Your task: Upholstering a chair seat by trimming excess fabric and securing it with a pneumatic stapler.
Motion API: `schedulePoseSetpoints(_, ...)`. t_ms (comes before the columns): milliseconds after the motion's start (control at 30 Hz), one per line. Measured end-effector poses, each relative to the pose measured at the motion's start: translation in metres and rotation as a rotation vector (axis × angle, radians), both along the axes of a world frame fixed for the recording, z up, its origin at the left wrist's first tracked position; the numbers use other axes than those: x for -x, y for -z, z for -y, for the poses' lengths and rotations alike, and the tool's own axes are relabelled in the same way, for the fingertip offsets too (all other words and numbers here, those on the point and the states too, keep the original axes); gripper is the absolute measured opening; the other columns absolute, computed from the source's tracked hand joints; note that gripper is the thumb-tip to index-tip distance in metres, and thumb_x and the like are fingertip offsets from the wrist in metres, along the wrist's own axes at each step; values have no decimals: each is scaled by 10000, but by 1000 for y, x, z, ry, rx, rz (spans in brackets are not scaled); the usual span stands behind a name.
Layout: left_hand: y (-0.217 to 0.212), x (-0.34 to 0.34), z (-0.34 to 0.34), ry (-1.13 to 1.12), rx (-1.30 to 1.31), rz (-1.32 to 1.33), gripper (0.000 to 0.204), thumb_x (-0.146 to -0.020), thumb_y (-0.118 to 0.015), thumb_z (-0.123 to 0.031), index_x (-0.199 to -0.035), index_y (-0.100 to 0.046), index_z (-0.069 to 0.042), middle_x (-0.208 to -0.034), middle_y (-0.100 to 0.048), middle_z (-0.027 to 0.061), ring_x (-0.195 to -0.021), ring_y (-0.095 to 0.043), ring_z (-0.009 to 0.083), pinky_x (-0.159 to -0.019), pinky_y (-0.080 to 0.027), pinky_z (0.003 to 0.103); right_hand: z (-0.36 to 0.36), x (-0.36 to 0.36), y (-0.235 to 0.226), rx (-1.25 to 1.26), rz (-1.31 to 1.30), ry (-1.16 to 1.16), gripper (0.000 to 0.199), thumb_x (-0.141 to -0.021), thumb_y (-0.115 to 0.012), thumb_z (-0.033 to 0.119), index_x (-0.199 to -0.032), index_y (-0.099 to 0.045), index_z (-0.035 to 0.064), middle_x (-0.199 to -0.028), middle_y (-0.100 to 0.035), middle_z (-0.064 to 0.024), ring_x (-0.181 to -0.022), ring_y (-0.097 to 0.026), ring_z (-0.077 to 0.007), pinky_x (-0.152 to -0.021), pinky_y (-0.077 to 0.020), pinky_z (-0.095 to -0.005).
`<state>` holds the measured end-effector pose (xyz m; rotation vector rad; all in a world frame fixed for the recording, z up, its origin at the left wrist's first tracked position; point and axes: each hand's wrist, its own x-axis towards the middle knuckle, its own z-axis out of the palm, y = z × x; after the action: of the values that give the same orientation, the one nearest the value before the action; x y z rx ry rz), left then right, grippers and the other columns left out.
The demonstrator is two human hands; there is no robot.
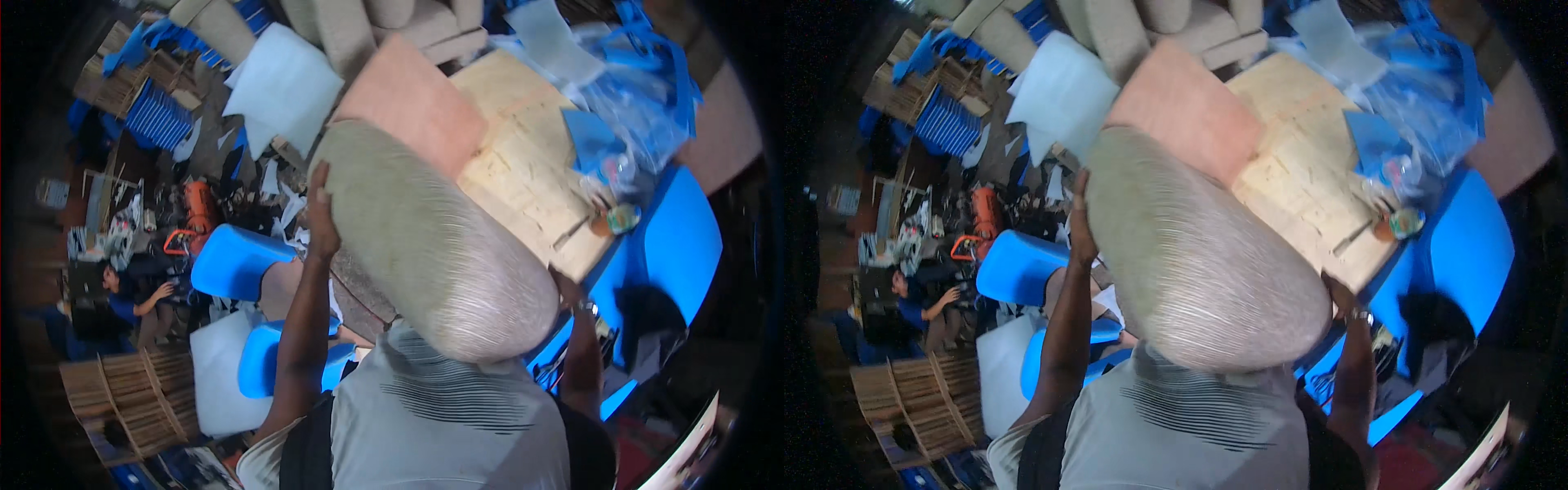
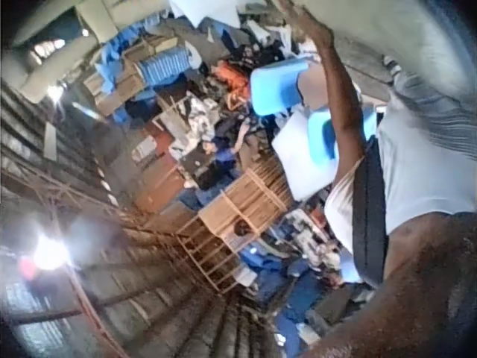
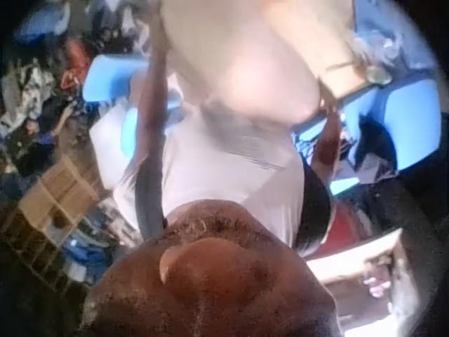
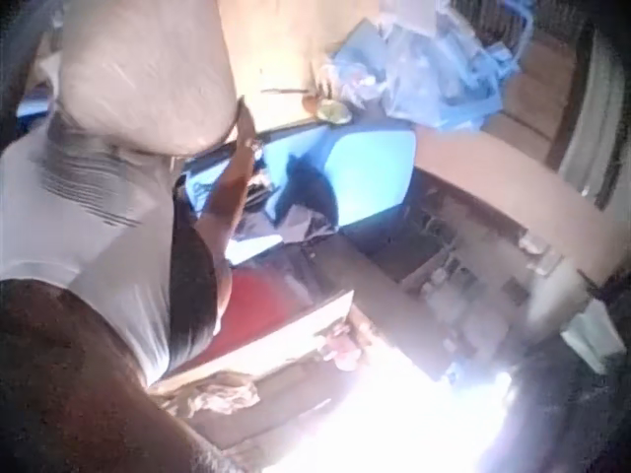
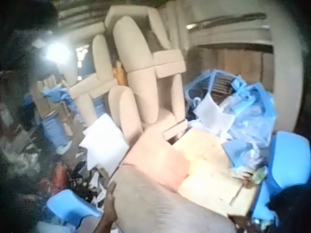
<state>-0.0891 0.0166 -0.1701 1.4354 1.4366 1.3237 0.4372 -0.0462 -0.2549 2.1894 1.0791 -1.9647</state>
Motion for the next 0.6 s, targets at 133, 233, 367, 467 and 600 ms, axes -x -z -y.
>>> schedulePoseSetpoints(133,-25,-47,-35,77,-279,-416,633,-1006,-390,-473,-1462,-434,-36,-1510,-433,169,-1437,-328,374,-1190,-174,510,-30,28,92,-506,-278,-243,657,-1008,-527,319,-1533,-282,9,-1571,-332,-187,-1412,-367,-327,-1170,-287,-422)
schedulePoseSetpoints(233,-69,-88,-14,243,-416,-564,754,-936,-444,-601,-1476,-426,-75,-1517,-434,141,-1442,-327,379,-1168,-140,598,31,66,57,-533,-210,-281,654,-1010,-526,317,-1532,-281,8,-1568,-334,-192,-1411,-368,-330,-1167,-292,-420)
schedulePoseSetpoints(367,-50,-120,17,300,-485,-624,770,-933,-403,-637,-1476,-429,-92,-1525,-414,147,-1444,-324,378,-1159,-141,618,175,49,41,-536,-141,-297,651,-1012,-525,314,-1530,-280,6,-1563,-335,-199,-1408,-369,-334,-1162,-298,-416)
schedulePoseSetpoints(467,-41,-154,30,360,-506,-670,719,-941,-427,-610,-1437,-485,-92,-1529,-407,142,-1435,-342,371,-1151,-154,627,218,46,40,-575,-140,-342,648,-1014,-524,312,-1528,-279,4,-1559,-336,-205,-1406,-370,-337,-1159,-303,-414)
schedulePoseSetpoints(600,-53,-165,27,628,-653,-556,669,-934,-498,-557,-1430,-482,-108,-1510,-424,125,-1429,-355,337,-1164,-202,585,124,32,24,-606,-167,-454,644,-1016,-524,309,-1526,-277,2,-1555,-338,-212,-1403,-371,-341,-1154,-310,-411)
